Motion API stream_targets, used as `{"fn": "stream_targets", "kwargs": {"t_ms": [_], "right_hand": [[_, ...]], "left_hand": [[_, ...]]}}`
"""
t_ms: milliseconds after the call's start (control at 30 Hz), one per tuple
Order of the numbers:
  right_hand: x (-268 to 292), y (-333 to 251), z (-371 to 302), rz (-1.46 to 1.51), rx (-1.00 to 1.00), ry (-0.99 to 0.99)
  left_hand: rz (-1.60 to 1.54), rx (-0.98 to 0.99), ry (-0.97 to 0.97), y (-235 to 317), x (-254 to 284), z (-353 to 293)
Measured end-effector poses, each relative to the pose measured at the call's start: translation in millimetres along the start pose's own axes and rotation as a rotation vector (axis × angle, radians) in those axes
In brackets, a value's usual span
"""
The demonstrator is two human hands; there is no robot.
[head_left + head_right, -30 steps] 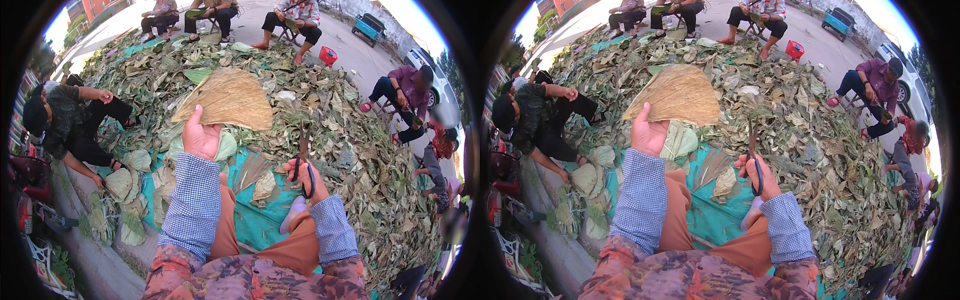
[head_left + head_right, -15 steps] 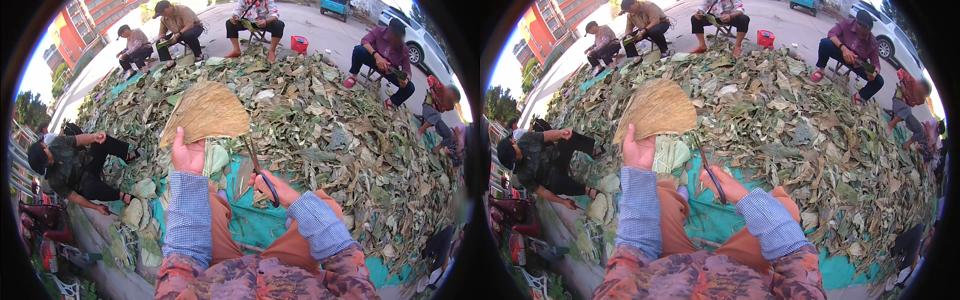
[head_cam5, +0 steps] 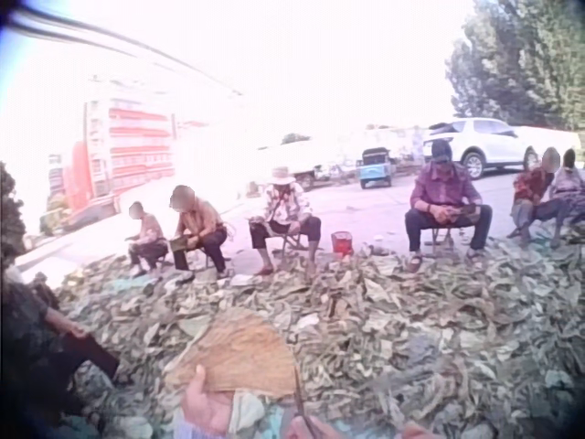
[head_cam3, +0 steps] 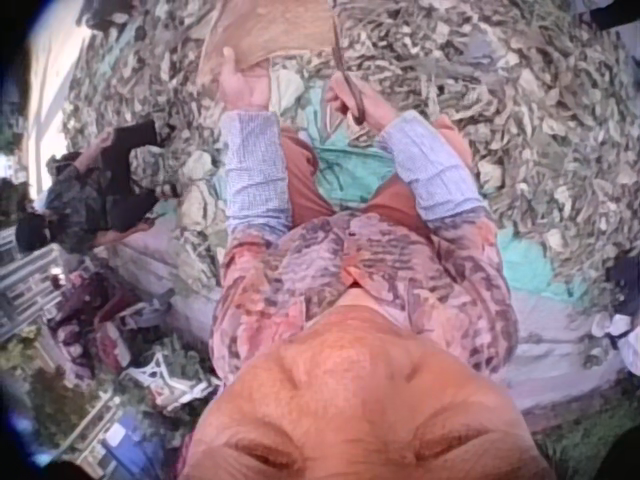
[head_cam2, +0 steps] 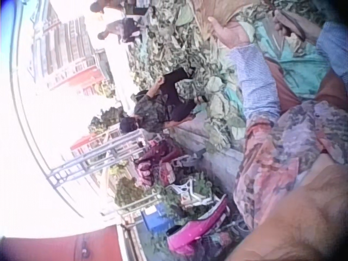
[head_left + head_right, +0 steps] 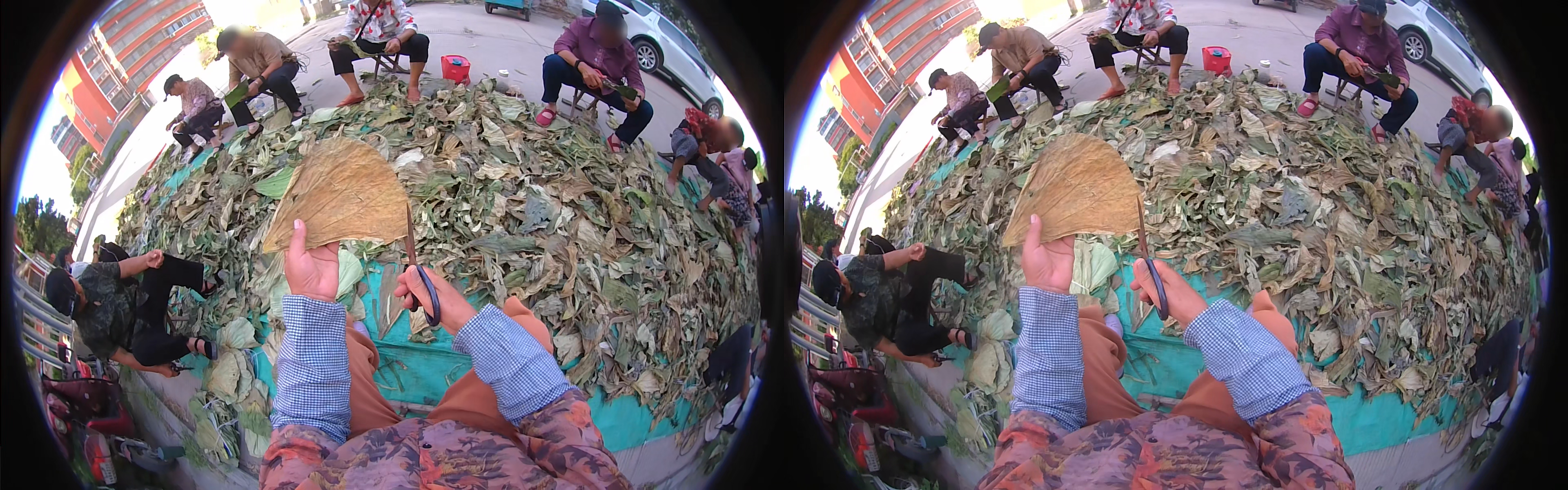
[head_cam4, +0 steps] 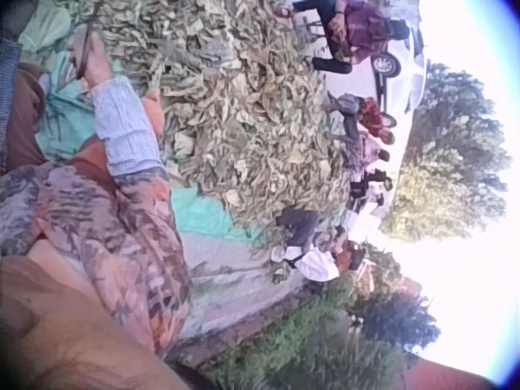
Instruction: The person sits on a tarp outdoors and uses scissors to trim the edges of large dried leaves, cutting them into smaller pieces. The person repeatedly picks up leaves, trims them, and places the cut pieces back onto the pile.
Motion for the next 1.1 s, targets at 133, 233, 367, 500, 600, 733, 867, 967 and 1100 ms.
{"fn": "stream_targets", "kwargs": {"t_ms": [133,233,367,500,600,733,867,967,1100], "right_hand": [[4,-3,0,-0.014,0.063,0.055],[9,-2,1,-0.012,0.082,0.092],[9,-6,-3,-0.044,0.048,0.109],[14,-4,-3,-0.050,0.047,0.142],[17,-3,-2,-0.021,0.041,0.183],[21,0,0,-0.020,0.058,0.188],[20,-1,0,-0.017,0.068,0.152],[20,-7,-1,-0.105,0.154,0.179],[19,-8,-2,-0.183,0.192,0.146]], "left_hand": [[-0.008,0.008,0.005,-3,1,2],[-0.005,0.014,0.000,-5,3,3],[0.003,0.015,0.010,-6,6,4],[0.002,0.034,0.019,-7,7,5],[-0.003,0.034,0.041,-8,8,5],[0.001,0.040,0.085,-8,9,4],[-0.005,0.035,0.109,-5,11,4],[-0.019,0.058,0.083,-8,13,6],[-0.007,0.087,0.085,-10,16,7]]}}
Point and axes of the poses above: each hand's wrist, its own z-axis towards the middle knuckle, its own x-axis out of the back of the hand, y = z × x, the point moved 7 cm from there along z, towards the middle knuckle, and after that the axes turned 4 degrees about z, right-handed, at the moved point
